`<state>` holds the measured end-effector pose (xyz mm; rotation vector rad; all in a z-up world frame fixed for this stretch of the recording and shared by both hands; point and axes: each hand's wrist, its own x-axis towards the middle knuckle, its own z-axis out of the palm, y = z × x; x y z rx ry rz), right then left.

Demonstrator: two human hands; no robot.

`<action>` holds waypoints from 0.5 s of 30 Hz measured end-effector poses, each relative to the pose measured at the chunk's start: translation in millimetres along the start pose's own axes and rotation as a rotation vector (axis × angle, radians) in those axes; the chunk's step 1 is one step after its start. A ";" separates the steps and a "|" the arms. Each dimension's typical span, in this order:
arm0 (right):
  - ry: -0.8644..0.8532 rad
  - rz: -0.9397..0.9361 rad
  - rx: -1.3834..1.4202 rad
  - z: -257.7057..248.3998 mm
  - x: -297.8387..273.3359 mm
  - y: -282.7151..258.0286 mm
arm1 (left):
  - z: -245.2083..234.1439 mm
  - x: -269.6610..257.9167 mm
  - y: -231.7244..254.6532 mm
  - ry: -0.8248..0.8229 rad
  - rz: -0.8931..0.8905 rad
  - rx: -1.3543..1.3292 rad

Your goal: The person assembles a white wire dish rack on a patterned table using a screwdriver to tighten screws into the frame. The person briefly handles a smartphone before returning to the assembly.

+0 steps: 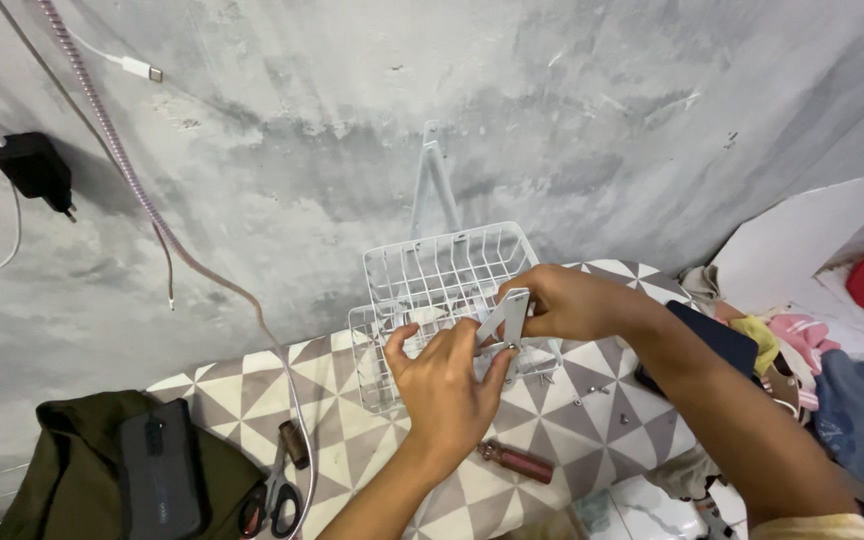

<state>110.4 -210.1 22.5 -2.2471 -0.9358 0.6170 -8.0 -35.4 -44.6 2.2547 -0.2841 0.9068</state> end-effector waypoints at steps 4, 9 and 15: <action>-0.044 0.009 0.020 -1.9 3.7 -0.6 | -0.6 0.3 0.1 0.028 0.037 -0.009; -0.054 0.051 0.025 -0.6 7.4 -0.1 | -1.4 1.4 -0.4 0.021 0.036 0.017; -0.073 0.023 0.149 -1.1 4.4 6.2 | -1.4 1.3 -0.7 0.019 0.023 0.004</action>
